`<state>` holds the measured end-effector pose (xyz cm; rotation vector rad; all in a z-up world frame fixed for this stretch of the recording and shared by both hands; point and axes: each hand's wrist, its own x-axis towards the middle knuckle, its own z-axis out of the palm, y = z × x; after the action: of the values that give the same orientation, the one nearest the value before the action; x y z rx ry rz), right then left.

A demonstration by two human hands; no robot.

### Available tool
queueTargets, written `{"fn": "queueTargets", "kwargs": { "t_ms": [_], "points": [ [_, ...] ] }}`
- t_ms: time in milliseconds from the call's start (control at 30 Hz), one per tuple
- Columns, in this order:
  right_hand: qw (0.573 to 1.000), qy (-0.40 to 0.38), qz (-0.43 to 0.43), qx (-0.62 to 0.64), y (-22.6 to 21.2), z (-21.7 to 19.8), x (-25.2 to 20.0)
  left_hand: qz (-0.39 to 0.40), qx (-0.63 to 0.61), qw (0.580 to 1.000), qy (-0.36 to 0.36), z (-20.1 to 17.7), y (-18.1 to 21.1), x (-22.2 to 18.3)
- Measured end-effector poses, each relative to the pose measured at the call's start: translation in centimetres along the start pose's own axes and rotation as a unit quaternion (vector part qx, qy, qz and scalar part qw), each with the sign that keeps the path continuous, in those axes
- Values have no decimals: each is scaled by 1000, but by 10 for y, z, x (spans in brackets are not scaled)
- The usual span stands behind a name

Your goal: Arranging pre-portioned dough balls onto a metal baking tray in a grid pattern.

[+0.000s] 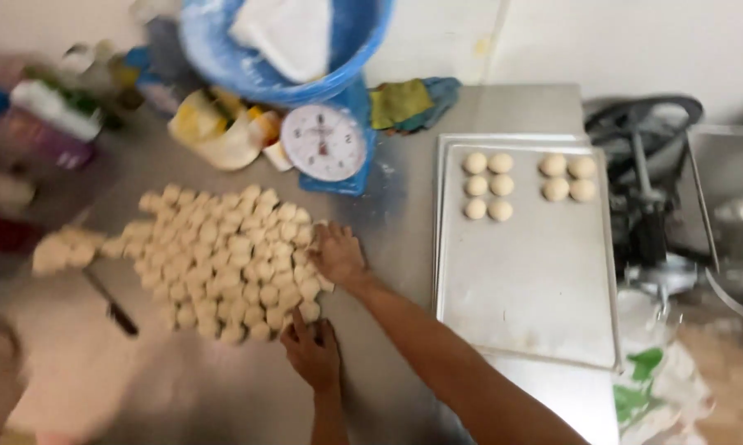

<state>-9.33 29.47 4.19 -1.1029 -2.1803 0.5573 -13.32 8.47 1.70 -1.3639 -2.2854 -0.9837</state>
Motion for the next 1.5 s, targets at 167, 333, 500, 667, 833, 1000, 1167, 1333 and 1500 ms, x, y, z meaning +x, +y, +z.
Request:
{"fn": "queueTargets", "kwargs": {
  "t_ms": [167,333,500,667,833,1000,1167,1333,1500],
  "points": [
    [984,-47,138,-103,-32,14,28,-35,19,999,-15,7,-14,7],
    [995,33,63,75,-57,-7,31,-89,-59,994,1,8,-14,13],
    [911,180,3,371,-128,-111,-78,-114,-139,984,0,11,-31,11],
    [948,125,181,230,-112,-137,-262,-65,-211,975,25,15,-55,14],
    [908,143,384,94,-48,-186,-430,-91,-397,912,-42,-41,-79,4],
    [883,53,433,-170,-9,-231,-498,31,-331,943,-20,-67,-67,-82],
    [907,-14,352,-231,3,-234,-444,235,-73,934,-259,-7,-24,-102],
    [937,90,293,-168,-3,-191,-399,373,-143,877,-267,-29,64,-87],
    [971,93,86,-203,-56,-156,-447,381,-92,856,-338,-61,41,-125]
  ]
}}
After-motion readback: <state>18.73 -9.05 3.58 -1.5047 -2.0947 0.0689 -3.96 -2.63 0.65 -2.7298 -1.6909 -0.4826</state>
